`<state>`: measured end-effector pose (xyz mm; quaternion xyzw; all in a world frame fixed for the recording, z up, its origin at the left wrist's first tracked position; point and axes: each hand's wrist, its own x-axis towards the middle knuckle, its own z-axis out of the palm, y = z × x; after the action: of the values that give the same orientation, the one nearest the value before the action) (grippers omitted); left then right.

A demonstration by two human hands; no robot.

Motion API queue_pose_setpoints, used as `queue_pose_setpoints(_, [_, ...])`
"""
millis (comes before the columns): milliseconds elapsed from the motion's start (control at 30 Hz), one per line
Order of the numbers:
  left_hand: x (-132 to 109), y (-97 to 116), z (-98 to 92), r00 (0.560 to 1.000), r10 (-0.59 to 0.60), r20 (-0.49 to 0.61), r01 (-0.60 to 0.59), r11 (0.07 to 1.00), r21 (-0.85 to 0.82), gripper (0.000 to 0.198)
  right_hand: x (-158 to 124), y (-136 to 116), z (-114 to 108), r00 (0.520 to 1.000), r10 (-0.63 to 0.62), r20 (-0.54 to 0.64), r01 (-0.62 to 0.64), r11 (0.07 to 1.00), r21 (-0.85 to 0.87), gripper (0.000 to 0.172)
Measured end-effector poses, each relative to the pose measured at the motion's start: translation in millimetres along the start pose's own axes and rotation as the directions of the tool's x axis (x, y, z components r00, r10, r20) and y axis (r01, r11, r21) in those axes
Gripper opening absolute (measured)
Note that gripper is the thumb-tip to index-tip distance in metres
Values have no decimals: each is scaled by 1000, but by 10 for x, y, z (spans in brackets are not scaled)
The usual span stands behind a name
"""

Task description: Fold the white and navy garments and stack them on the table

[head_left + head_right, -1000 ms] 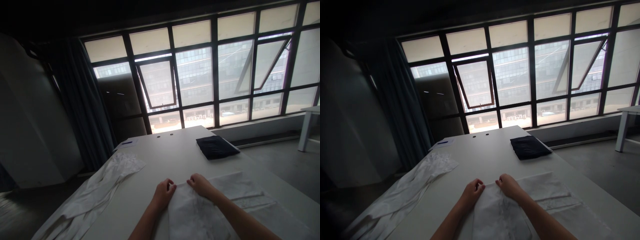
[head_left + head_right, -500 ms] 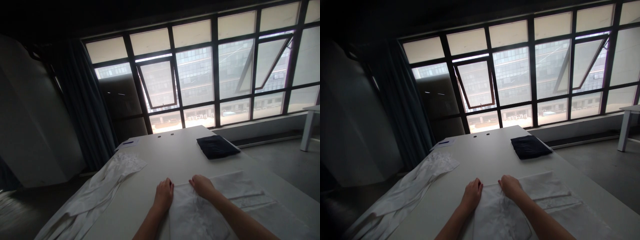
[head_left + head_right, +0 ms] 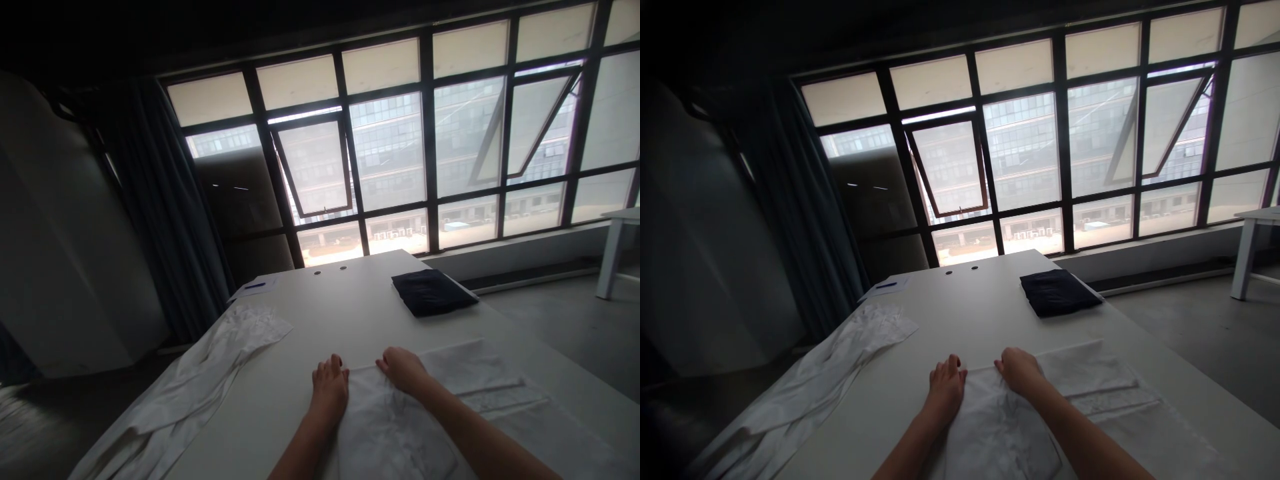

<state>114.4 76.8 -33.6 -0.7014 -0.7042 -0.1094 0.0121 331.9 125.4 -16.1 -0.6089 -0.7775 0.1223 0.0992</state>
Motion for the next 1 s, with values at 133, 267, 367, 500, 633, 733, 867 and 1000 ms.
queue_pose_setpoints(133, [-16, 1, -12, 999, 21, -29, -20, 1000, 9, 27, 14, 6, 0, 1000, 6, -3, -6, 1000, 15, 37])
queue_pose_setpoints(267, [-23, 9, 18, 998, 32, -63, -30, 999, 18, 29, 15, -2, 0, 1000, 0, -1, 0, 1000, 28, 36])
queue_pose_setpoints(367, [-28, 11, 44, 996, 29, -87, -28, 999, 17, 28, 17, -2, 5, 1000, 4, -2, -4, 999, 33, 37])
queue_pose_setpoints(500, [-31, -30, -37, 990, 19, -137, -18, 1000, 13, 30, 21, 5, 11, 1000, 5, -10, -5, 999, 32, 38])
queue_pose_setpoints(633, [-66, -18, -237, 982, 89, -169, -91, 996, -6, 33, 20, -1, 6, 1000, 5, -9, -5, 999, 34, 37])
queue_pose_setpoints(733, [-163, 120, -282, 969, 215, -123, -224, 972, -67, 35, 14, -5, 0, 1000, 6, -9, -6, 999, 34, 36])
queue_pose_setpoints(867, [-345, 323, -154, 937, 342, 79, -321, 926, -201, 62, 8, -2, -3, 1000, 3, -14, -3, 999, 37, 38])
queue_pose_setpoints(1000, [-424, 353, -107, 899, 376, 224, -320, 914, -250, 73, 17, 4, -13, 1000, -8, -11, 9, 998, 55, 40])
